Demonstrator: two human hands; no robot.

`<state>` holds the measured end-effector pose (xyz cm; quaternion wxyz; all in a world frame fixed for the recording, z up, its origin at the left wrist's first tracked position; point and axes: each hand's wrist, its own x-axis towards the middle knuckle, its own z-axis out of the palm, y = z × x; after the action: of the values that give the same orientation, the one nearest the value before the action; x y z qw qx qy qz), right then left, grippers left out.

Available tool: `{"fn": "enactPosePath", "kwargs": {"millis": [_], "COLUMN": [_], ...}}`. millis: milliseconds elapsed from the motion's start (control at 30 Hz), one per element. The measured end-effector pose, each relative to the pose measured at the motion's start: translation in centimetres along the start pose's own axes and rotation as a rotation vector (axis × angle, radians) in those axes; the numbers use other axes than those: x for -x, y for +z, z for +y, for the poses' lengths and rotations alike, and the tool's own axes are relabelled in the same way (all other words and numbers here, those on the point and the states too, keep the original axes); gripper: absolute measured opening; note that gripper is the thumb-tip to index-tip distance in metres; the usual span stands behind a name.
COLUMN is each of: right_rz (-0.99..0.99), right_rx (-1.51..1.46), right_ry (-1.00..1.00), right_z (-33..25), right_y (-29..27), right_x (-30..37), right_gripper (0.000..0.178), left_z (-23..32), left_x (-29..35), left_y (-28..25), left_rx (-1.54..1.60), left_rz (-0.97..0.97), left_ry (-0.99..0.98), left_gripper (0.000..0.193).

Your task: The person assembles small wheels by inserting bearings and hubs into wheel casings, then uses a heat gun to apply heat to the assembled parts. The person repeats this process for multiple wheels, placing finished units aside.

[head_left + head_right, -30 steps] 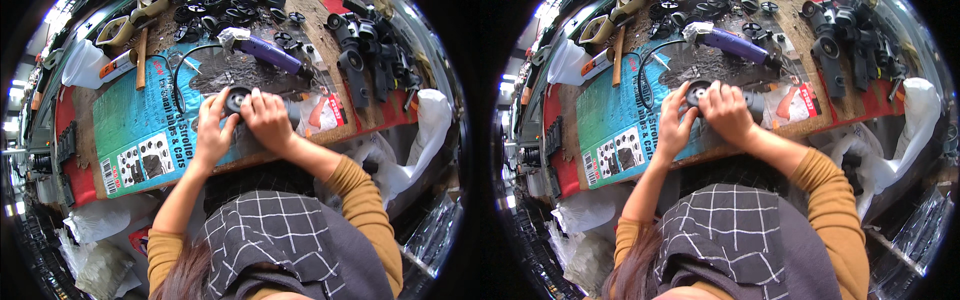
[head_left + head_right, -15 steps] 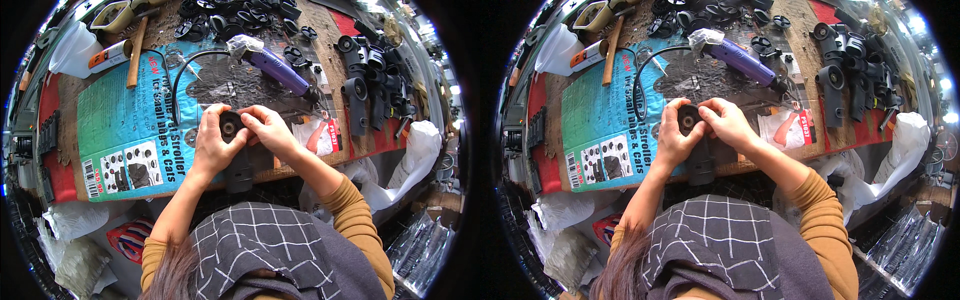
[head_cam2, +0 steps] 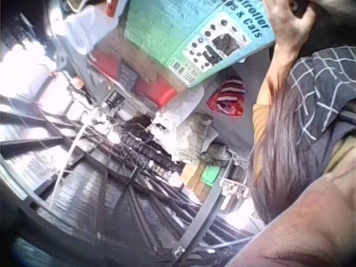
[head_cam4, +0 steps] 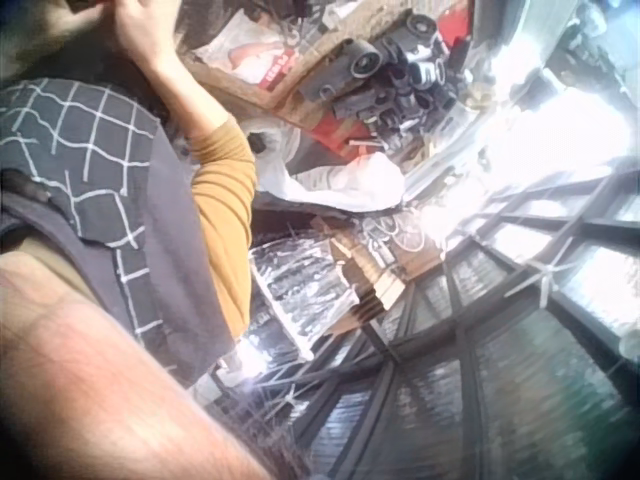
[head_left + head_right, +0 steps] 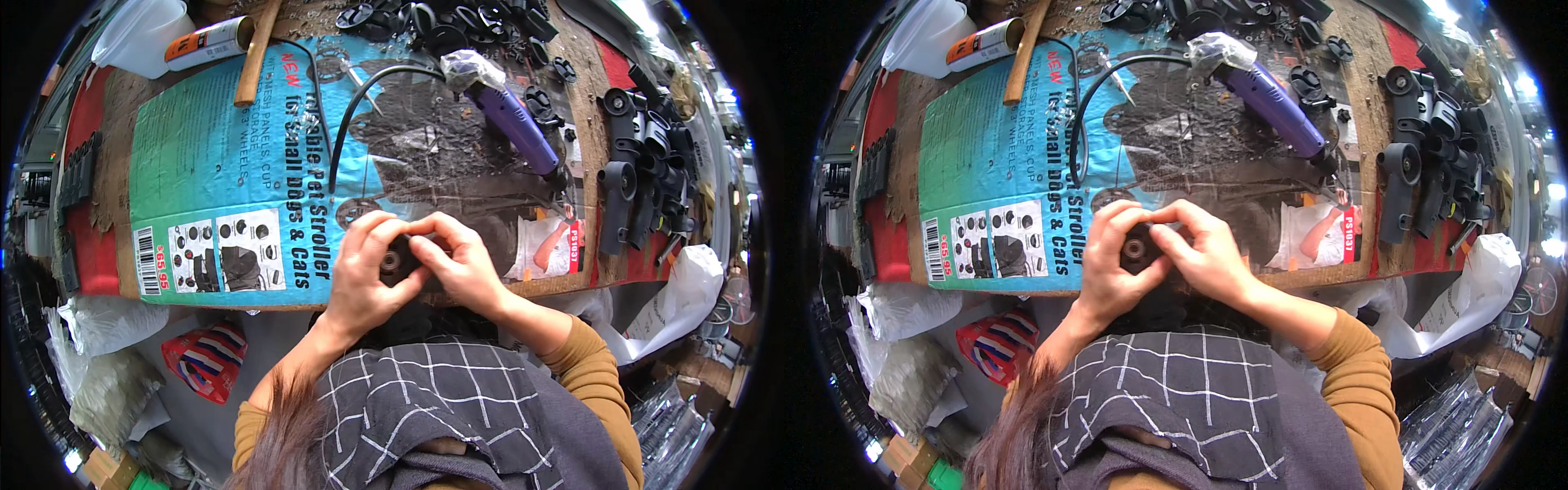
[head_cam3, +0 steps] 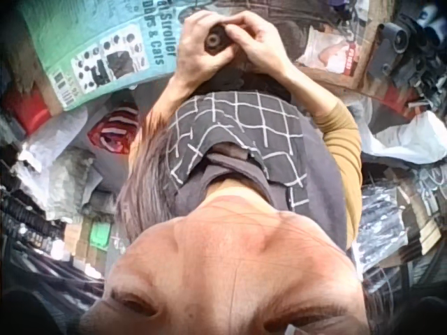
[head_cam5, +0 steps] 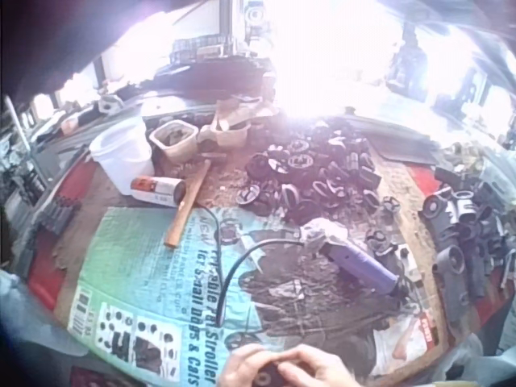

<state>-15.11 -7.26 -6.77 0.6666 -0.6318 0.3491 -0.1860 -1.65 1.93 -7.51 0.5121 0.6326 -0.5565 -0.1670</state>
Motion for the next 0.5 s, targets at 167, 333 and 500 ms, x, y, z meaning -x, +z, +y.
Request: {"fn": "enactPosePath", "kwargs": {"millis": [167, 333, 500], "right_rz": [-0.124, 0.107, -0.002], "right_rx": [-0.021, 0.632, 0.779], "right_ry": [0.057, -0.46, -0.701], "right_z": [-0.2, 0.3, 2.5], "right_y": [2.0, 1.3, 2.4], "right_x": [-0.3, -3.5, -5.7], "right_gripper": [0.02, 0.006, 0.006], "left_z": [-0.6, -0.2, -0.4], "left_x": [2.2, 2.0, 2.4], "left_y": [-2.5, -2.8, -2.7], "left_rx": [-0.064, -0.077, -0.076], "left_rz": [0.015, 0.022, 0.023], "left_ry": [-0.135, -0.185, -0.209], "left_gripper": [0.053, 0.053, 0.052]}}
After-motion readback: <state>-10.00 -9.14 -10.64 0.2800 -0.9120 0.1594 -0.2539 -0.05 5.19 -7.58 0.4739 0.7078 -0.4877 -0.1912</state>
